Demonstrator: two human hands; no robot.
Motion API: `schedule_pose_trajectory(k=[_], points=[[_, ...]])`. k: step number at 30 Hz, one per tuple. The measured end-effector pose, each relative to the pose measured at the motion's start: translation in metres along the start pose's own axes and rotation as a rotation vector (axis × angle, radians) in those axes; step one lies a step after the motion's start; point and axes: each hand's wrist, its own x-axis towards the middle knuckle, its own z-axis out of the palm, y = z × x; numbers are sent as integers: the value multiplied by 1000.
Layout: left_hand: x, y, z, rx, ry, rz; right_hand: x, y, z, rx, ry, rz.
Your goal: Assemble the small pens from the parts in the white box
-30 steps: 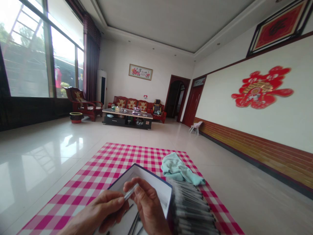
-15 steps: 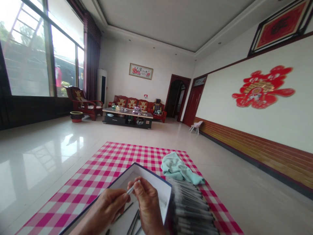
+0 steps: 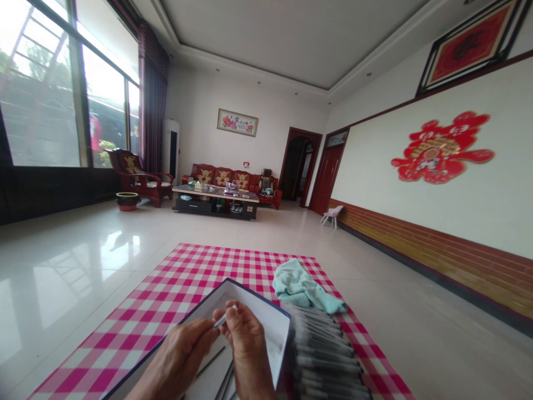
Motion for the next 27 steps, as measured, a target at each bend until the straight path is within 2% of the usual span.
schedule_pose_trajectory(k=[5,11,13,16,19,22,24,27], points=[[2,5,-5,-263,-87,-175,-7,0,8,87,-135,70],[2,-3,-4,-327,-105,-141,-3,1,9,111,-98,82],[3,-3,-9,-269,-81,-137,3,-12,4,91,-42,45],[4,0,-17,-143,81,-223,9,-52,-12,31,84,-39],[4,-2,-23,-102,108,-228,-4,-99,-36,-253,144,-196],[4,-9,-22,-105,143,-211,-36,-125,-64,-775,131,-273],[3,-14,-20,-119,146,-205,-63,-123,-85,-1050,90,-326],[2,-20,-18,-122,134,-209,-99,-101,-116,-1367,-45,-265]])
